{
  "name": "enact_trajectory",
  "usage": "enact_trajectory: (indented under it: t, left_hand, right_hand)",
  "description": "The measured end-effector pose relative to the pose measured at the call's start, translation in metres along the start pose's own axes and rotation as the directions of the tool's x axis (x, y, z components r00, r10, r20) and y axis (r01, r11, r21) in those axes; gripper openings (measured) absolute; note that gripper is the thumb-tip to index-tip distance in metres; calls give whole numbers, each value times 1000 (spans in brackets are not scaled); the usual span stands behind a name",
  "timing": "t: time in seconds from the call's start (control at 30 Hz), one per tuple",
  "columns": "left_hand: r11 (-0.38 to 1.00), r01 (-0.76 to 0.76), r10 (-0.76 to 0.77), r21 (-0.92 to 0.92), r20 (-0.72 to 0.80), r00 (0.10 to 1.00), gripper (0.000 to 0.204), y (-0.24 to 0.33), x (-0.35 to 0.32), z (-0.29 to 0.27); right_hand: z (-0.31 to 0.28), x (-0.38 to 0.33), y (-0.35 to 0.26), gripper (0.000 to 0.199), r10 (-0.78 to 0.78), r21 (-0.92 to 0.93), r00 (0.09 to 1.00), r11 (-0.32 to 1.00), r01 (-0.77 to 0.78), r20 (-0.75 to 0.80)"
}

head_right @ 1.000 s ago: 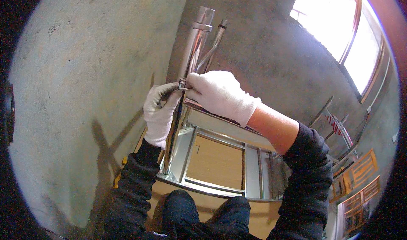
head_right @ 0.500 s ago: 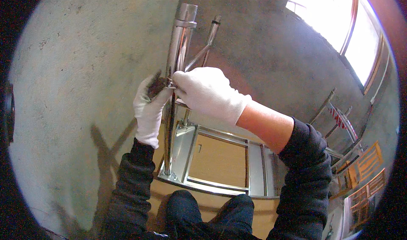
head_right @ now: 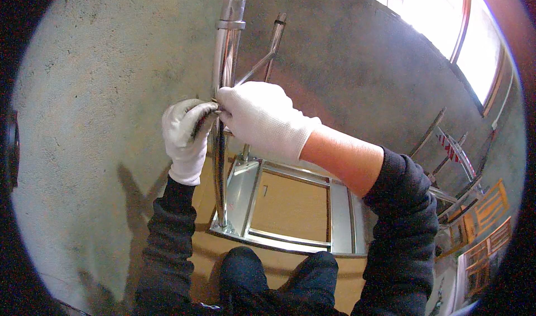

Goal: The person assembles a metal frame by attaching metal poles and tightening screws with a screwdriver. They handle screws, nuts, and metal poles, securing the joints of the frame.

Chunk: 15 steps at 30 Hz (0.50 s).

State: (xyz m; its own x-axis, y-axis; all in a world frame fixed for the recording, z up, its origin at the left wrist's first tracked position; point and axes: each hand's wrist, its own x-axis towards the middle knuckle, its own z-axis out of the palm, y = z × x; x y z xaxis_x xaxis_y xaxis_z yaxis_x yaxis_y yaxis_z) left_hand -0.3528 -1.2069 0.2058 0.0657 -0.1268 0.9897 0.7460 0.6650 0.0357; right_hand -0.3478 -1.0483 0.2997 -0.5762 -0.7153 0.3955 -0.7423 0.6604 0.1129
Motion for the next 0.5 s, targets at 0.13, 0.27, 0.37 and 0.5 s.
enact_trajectory:
  t: [0.13, 0.27, 0.37, 0.5]
  left_hand:
    - [996, -18, 12, 86, 62, 998, 14, -7, -7, 0]
    - [960, -121, 77, 251, 178, 981, 13, -5, -4, -2]
    - [936, -165, 107, 310, 195, 975, 11, -4, -6, -1]
    - [919, -222, 204, 326, 89, 975, 10, -19, -20, 7]
  right_hand:
    - [2, 1, -1, 22, 13, 3, 1000, 1000, -13, 7]
    - [-5, 4, -5, 17, 38, -86, 996, 996, -31, 81]
    - [-5, 3, -5, 17, 56, -29, 995, 998, -54, 81]
    - [-3, 2, -5, 18, 37, 21, 996, 999, -39, 76]
